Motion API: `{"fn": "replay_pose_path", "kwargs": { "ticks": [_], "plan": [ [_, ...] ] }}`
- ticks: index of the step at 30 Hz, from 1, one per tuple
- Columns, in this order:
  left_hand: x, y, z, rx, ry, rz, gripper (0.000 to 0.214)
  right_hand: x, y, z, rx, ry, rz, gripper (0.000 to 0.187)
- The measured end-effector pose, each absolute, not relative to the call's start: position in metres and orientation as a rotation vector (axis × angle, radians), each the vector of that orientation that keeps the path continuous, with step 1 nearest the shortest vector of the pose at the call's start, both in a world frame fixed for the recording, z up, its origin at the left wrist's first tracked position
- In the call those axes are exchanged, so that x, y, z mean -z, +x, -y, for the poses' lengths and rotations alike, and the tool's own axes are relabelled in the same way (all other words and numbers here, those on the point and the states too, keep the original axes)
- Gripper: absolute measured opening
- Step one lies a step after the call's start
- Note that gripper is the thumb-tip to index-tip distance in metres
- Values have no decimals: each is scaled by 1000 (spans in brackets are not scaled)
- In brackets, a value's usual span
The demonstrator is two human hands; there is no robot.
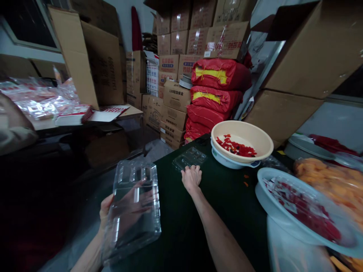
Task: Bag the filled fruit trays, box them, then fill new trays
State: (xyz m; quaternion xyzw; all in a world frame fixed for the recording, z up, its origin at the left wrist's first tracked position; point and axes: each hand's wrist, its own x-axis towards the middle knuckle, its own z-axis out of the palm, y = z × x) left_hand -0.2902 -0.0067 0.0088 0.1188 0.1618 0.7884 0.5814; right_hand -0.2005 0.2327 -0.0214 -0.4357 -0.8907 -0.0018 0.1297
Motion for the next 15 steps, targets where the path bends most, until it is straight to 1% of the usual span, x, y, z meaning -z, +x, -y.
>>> {"fn": "replay_pose_path", "kwargs": {
  "ticks": [5,8,9,10,11,13,15],
  "plan": [
    [-13,-286,4,-1824,300,-408,67,5,-203,-246,-20,-1279,2579,28],
    [-16,-281,-1,-1852,252,-408,64,-16,-190,-226,-34,-1244,2504,36],
    [-16,-278,-3,-1864,227,-406,60,-24,-184,-211,-108,-1185,2462,37],
    [-17,-274,-7,-1878,206,-403,55,-33,-178,-193,-227,-1110,2431,35],
    [-16,-269,-10,-1892,194,-396,48,-42,-172,-173,-460,-979,2380,33],
    [-15,-256,-18,-1906,190,-383,35,-58,-161,-133,-1047,-713,2367,29],
    [-12,-242,-23,-1881,205,-379,26,-69,-151,-104,-1455,-615,2400,28]
  ]
}}
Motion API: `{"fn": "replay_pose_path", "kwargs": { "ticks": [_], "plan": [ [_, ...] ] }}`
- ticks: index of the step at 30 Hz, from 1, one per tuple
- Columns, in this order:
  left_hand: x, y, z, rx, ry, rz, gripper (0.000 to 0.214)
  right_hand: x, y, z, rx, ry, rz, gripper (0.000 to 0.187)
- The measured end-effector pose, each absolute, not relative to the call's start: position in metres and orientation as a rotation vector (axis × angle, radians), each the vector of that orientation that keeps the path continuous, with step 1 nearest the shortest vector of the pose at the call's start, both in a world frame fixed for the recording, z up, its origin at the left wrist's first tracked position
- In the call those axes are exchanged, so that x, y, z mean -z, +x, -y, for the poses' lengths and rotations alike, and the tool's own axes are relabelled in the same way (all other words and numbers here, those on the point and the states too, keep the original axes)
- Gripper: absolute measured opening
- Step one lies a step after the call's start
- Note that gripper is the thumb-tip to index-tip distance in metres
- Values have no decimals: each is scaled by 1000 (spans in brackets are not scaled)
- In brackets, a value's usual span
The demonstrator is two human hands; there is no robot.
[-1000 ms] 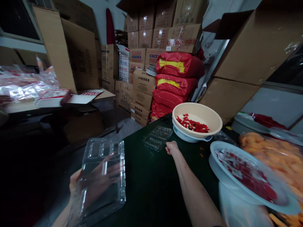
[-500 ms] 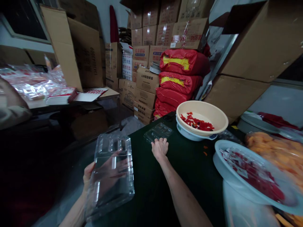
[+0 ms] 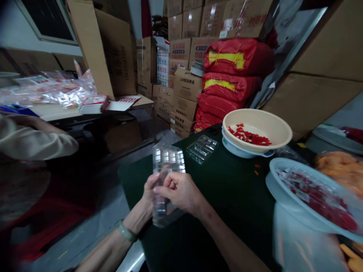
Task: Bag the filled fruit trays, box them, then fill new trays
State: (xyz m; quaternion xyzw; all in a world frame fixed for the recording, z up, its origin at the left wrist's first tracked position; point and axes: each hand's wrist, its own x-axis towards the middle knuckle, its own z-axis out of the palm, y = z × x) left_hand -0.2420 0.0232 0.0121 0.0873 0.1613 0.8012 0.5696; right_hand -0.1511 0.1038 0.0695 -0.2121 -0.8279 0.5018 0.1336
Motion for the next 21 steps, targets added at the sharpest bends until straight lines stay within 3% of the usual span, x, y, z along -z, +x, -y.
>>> {"fn": "replay_pose_path", "kwargs": {
  "ticks": [6,12,15,18,21],
  "plan": [
    [-13,-212,-18,-1575,479,-488,53,-75,-131,-95,-2001,-589,2342,29],
    [-22,-205,-5,-1526,582,-580,62,-75,-115,-96,-2132,-473,2224,32],
    [-29,-199,-3,-1567,591,-611,56,-81,-107,-86,-2034,-475,2300,24],
    [-36,-192,-1,-1732,495,-630,27,-88,-101,-67,-1631,-561,2372,14],
    [-41,-195,1,-1775,431,-583,32,-96,-90,-56,-1389,-503,2351,15]
  ]
}}
